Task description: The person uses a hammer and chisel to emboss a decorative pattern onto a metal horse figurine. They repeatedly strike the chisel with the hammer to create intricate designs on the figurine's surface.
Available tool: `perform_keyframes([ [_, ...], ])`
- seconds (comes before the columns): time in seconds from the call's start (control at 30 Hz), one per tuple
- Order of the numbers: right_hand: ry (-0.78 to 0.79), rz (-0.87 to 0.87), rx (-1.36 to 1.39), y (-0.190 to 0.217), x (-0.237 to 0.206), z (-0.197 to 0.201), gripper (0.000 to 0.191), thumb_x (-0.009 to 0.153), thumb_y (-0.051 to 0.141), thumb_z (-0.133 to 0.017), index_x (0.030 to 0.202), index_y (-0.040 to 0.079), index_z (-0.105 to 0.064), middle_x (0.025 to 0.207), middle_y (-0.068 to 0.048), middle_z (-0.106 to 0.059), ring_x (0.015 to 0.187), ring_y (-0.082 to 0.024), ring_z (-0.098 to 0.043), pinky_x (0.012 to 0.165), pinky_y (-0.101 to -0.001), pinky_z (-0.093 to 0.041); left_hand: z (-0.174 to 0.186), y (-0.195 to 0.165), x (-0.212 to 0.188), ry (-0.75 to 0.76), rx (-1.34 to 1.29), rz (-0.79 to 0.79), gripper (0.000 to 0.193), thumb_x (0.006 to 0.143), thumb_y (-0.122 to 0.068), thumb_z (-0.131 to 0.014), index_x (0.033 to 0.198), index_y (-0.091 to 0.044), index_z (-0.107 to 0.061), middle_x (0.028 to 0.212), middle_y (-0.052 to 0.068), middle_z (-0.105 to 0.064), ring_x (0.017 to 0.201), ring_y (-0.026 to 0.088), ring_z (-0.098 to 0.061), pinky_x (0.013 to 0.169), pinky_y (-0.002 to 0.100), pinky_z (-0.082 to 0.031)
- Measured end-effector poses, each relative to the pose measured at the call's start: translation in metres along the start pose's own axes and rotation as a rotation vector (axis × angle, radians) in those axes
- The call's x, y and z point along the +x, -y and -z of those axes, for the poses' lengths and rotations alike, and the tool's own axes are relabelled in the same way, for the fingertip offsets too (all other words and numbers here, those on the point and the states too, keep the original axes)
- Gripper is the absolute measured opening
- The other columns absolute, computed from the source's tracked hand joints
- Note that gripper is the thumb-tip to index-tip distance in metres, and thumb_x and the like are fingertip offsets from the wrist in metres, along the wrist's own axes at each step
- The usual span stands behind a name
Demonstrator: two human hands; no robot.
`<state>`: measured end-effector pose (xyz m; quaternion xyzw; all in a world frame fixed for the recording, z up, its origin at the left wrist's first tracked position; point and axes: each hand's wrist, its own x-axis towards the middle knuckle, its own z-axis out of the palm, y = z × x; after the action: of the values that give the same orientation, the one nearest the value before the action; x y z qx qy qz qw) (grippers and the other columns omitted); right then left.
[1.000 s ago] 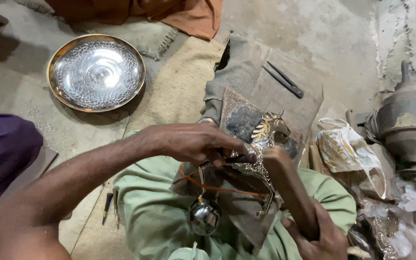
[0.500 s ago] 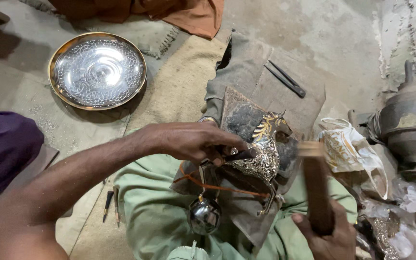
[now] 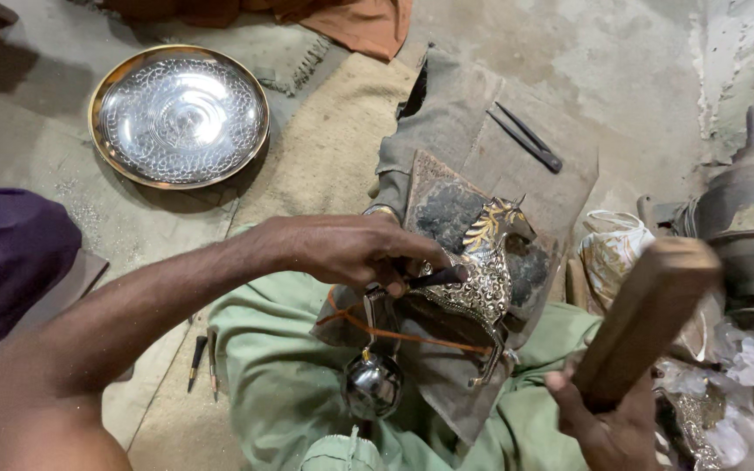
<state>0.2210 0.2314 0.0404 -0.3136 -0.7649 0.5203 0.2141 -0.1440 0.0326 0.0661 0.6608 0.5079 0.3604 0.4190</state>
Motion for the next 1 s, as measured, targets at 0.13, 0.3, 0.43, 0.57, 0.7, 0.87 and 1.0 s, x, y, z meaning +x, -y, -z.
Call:
perform_keyframes([
  [0.13, 0.086, 0.208, -0.539, -0.002, 0.004, 0.003, 0.054, 0.079, 0.020, -0.083, 0.123, 0.005, -0.056, 0.077, -0.011, -0.066, 0.063, -0.019, -0.065, 0.055, -0.0374, -0.052, 0.001, 0.003, -0.001, -0.014, 0.027, -0.071, 0.070, 0.081, 0.011, -0.065, 0.146, -0.011, -0.056, 0.100, 0.007, -0.072, 0.084, 0.015, -0.071, 0.074, 0.034, -0.058],
  [0.3, 0.223, 0.366, -0.786, -0.001, 0.009, 0.009, 0.066, 0.072, 0.031, -0.083, 0.126, 0.005, -0.055, 0.078, -0.010, -0.069, 0.066, -0.013, -0.068, 0.058, -0.0369, -0.054, 0.001, 0.004, -0.001, 0.011, 0.043, -0.002, 0.073, 0.079, 0.009, -0.066, 0.148, -0.013, -0.053, 0.099, 0.008, -0.071, 0.085, 0.015, -0.071, 0.075, 0.034, -0.059],
  [0.43, 0.023, -0.007, -0.638, -0.001, 0.009, 0.009, 0.067, 0.072, 0.033, -0.087, 0.125, 0.007, -0.055, 0.074, -0.011, -0.066, 0.062, -0.021, -0.065, 0.062, -0.0398, -0.056, 0.002, 0.001, -0.002, 0.026, -0.022, 0.064, 0.075, 0.079, 0.007, -0.065, 0.149, -0.016, -0.051, 0.098, 0.006, -0.071, 0.087, 0.014, -0.072, 0.078, 0.034, -0.060],
  [0.57, 0.092, 0.137, -0.680, -0.003, 0.013, 0.007, 0.074, 0.068, 0.032, -0.085, 0.129, 0.004, -0.054, 0.080, -0.013, -0.070, 0.069, -0.018, -0.069, 0.064, -0.0383, -0.056, 0.001, -0.004, -0.002, 0.013, 0.035, -0.064, 0.065, 0.086, -0.003, -0.076, 0.145, -0.015, -0.053, 0.102, 0.005, -0.070, 0.087, 0.015, -0.066, 0.075, 0.036, -0.056],
  [0.7, 0.186, -0.029, -0.609, 0.002, 0.016, 0.004, 0.077, 0.082, 0.032, -0.085, 0.144, 0.004, -0.048, 0.086, -0.013, -0.070, 0.071, -0.021, -0.073, 0.065, -0.0394, -0.061, 0.000, -0.010, -0.004, 0.014, 0.074, 0.031, 0.065, 0.085, -0.001, -0.075, 0.145, -0.015, -0.056, 0.090, 0.006, -0.068, 0.078, 0.017, -0.063, 0.070, 0.038, -0.052],
  [0.87, 0.155, 0.136, -0.705, 0.024, 0.023, 0.008, 0.075, 0.076, 0.034, -0.081, 0.140, 0.009, -0.052, 0.099, -0.017, -0.074, 0.083, -0.027, -0.073, 0.074, -0.0428, -0.058, -0.002, -0.016, -0.013, -0.229, -0.035, 0.074, 0.063, 0.085, -0.005, -0.076, 0.144, -0.016, -0.058, 0.088, 0.005, -0.070, 0.077, 0.011, -0.066, 0.069, 0.032, -0.063],
  [1.0, 0.094, 0.109, -0.761, 0.034, 0.033, 0.003, 0.076, 0.070, 0.036, -0.085, 0.134, 0.009, -0.054, 0.092, -0.020, -0.071, 0.080, -0.034, -0.071, 0.073, -0.0464, -0.056, -0.010, -0.014, -0.027, -0.352, 0.066, 0.162, 0.062, 0.082, -0.007, -0.080, 0.141, -0.015, -0.061, 0.084, 0.005, -0.074, 0.068, 0.011, -0.069, 0.063, 0.033, -0.056],
])
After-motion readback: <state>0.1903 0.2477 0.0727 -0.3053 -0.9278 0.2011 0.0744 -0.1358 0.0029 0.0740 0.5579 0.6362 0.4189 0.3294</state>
